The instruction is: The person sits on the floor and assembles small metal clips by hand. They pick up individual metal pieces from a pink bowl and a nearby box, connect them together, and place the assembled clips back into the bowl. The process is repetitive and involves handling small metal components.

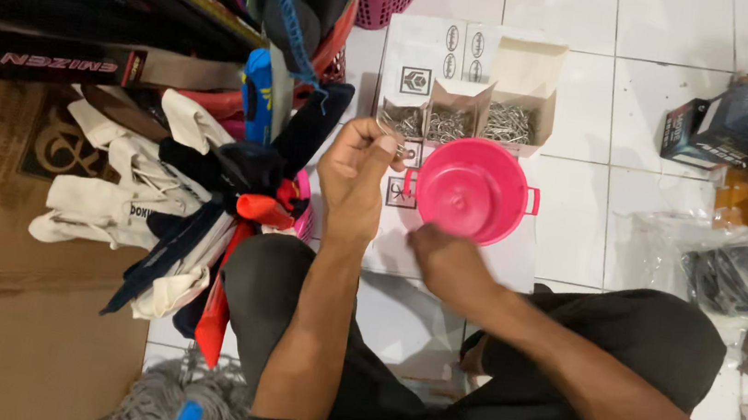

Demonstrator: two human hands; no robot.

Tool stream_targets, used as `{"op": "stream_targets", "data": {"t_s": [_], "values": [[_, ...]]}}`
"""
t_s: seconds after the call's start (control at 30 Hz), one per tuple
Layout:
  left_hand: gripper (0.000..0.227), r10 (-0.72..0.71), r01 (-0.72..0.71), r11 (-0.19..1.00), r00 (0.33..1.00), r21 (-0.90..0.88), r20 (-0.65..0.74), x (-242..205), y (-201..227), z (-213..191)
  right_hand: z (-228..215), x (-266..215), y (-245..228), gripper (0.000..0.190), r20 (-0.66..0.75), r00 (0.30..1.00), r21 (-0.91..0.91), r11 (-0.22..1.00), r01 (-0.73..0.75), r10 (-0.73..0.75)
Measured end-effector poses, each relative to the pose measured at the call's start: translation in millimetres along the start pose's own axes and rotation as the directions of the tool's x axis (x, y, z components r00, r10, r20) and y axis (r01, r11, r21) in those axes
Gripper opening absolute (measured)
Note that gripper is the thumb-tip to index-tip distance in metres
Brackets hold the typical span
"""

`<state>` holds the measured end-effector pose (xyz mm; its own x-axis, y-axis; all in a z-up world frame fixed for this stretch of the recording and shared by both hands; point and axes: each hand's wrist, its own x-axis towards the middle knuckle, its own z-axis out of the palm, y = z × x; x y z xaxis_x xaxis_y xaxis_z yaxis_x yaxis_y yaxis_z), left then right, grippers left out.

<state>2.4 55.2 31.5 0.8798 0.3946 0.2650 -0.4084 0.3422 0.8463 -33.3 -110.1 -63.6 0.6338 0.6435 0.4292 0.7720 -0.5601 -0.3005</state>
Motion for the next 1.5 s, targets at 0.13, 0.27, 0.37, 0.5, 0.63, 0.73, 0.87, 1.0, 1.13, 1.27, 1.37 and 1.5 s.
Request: {"op": "stream_targets", "data": {"t_s": [0.13,0.27,0.37,0.5,0.63,0.73,0.87,1.0,1.13,1.27,1.37,1.5], "values": [[0.009,0.048,-0.048,0.999,0.999,-0.014,-0.001,0.6,5.6,-2.5,52.4,-43.7,-23.4,0.011,0.362,0.925,-0.062,0.987,0.15,-0.118],[0.008,0.06,-0.06,0.998,0.998,-0.014,-0.015,2.1,8.4,-8.1,83.9,-40.1,-22.2,0.013,0.353,0.91,-0.197,0.933,0.3,-0.218],[0.007,0.041,-0.042,0.999,0.999,-0.029,-0.017,1.1,5.1,-9.1,66.1,-12.4,-26.5,0.026,0.349,0.914,-0.234,0.926,0.297,-0.205],[0.008,-0.003,0.003,1.0,1.0,-0.026,0.001,-0.1,5.7,-8.7,66.6,1.7,-25.5,0.025,0.214,0.917,-0.204,0.903,0.379,-0.337],[0.008,-0.011,0.012,1.0,1.0,-0.016,0.015,0.5,4.5,-9.8,78.8,-7.8,-21.7,0.022,0.217,0.9,-0.199,0.885,0.42,-0.378],[0.007,-0.028,0.028,0.999,0.999,-0.015,0.023,0.8,0.6,-9.2,90.4,-23.8,-20.0,0.019,0.238,0.899,-0.169,0.895,0.412,-0.369],[0.008,-0.048,0.049,0.999,0.998,-0.015,0.035,0.9,-1.8,-4.5,102.2,-39.5,-9.5,0.019,0.226,0.886,-0.152,0.884,0.442,-0.404],[0.007,-0.082,0.082,0.997,0.996,-0.001,0.045,-1.4,2.9,2.5,100.5,-41.1,-8.6,0.018,0.17,0.902,-0.169,0.89,0.423,-0.396],[0.008,-0.085,0.085,0.996,0.994,-0.001,0.065,-2.0,-3.0,2.7,72.4,-21.9,-15.7,0.014,0.092,0.916,-0.173,0.9,0.4,-0.389],[0.009,-0.126,0.129,0.991,0.99,-0.043,0.07,-0.8,-3.2,0.6,13.9,-3.5,-38.9,0.006,0.06,0.986,0.077,0.986,0.148,-0.153],[0.009,-0.153,0.158,0.986,0.985,-0.056,0.077,-3.7,-13.2,0.1,-13.5,8.3,-18.4,0.013,-0.079,0.995,0.356,0.934,-0.031,0.063],[0.008,-0.162,0.164,0.987,0.98,-0.007,0.112,-5.4,-12.4,6.3,-86.7,51.2,-9.5,0.008,-0.19,0.888,0.813,0.575,-0.097,0.418]]}}
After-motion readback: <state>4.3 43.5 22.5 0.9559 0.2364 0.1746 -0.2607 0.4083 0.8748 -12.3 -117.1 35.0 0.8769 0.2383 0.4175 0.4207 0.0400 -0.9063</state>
